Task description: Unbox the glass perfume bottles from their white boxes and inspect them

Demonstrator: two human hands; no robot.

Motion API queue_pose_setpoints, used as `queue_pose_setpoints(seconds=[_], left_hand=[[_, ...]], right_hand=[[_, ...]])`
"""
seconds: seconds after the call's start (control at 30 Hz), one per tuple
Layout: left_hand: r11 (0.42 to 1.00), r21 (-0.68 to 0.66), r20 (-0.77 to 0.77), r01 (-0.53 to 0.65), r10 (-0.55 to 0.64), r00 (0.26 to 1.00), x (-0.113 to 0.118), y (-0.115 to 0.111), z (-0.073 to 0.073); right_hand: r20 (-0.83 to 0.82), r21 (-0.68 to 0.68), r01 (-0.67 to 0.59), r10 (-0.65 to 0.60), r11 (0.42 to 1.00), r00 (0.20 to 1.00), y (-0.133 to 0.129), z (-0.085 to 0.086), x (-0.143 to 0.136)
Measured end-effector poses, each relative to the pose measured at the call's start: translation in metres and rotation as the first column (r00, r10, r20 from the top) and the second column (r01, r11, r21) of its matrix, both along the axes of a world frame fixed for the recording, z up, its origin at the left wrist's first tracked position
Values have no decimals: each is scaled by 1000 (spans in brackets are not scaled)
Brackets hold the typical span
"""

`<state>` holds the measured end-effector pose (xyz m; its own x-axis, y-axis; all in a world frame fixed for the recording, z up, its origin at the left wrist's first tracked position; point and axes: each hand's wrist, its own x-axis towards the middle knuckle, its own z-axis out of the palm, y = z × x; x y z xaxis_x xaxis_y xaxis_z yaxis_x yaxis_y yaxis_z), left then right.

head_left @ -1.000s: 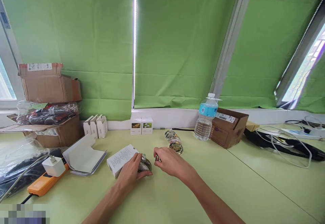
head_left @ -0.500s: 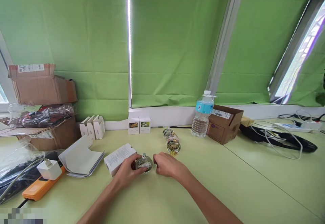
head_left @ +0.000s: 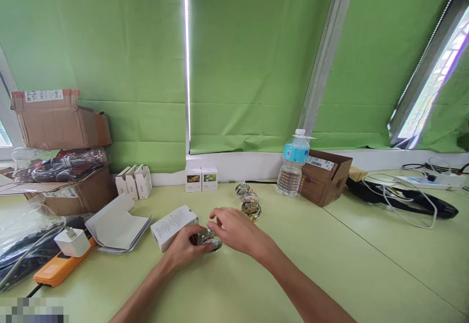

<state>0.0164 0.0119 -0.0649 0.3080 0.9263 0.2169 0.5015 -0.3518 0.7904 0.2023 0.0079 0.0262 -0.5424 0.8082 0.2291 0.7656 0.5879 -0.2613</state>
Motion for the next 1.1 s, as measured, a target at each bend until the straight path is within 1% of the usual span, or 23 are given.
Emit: queue_pose_setpoints(seconds=[0.1,0.2,0.43,0.6,0.67,0.77,0.83,0.97,1.1], left_hand=[[1000,18,-35,23,-22,999,1,-1,-1],[1000,23,-52,10,-9,999,2,-3,-1],[1000,5,-61,22,-22,998,2,-5,4],[999,13,-67,46,-45,997,2,-4,5],[998,18,-61,57,-56,997,2,-4,5],[999,11,-62,52,-51,997,2,-6,7],[999,5,-65,44,-44,997,2,-7,8],[999,9,-55,41,-41,998,2,-9,10],[998,26,-61,58,-56,997,1,-8,9]], right_hand=[[17,28,7,-7,1000,1000,-5,-2,-9],[38,19,28,-28,999,999,-5,-6,-10],[-5,-3,-84,84,996,996,-1,-8,-6],[47,46,-145,143,988,989,-4,-4,-6],[56,66,-129,125,989,991,-5,-4,-7],[62,53,-19,15,998,998,-5,-4,-8],[71,25,17,-18,1000,997,-5,-5,-9],[82,-13,-35,36,999,996,-3,-5,-9],[77,11,-94,93,995,993,-2,-5,-8]])
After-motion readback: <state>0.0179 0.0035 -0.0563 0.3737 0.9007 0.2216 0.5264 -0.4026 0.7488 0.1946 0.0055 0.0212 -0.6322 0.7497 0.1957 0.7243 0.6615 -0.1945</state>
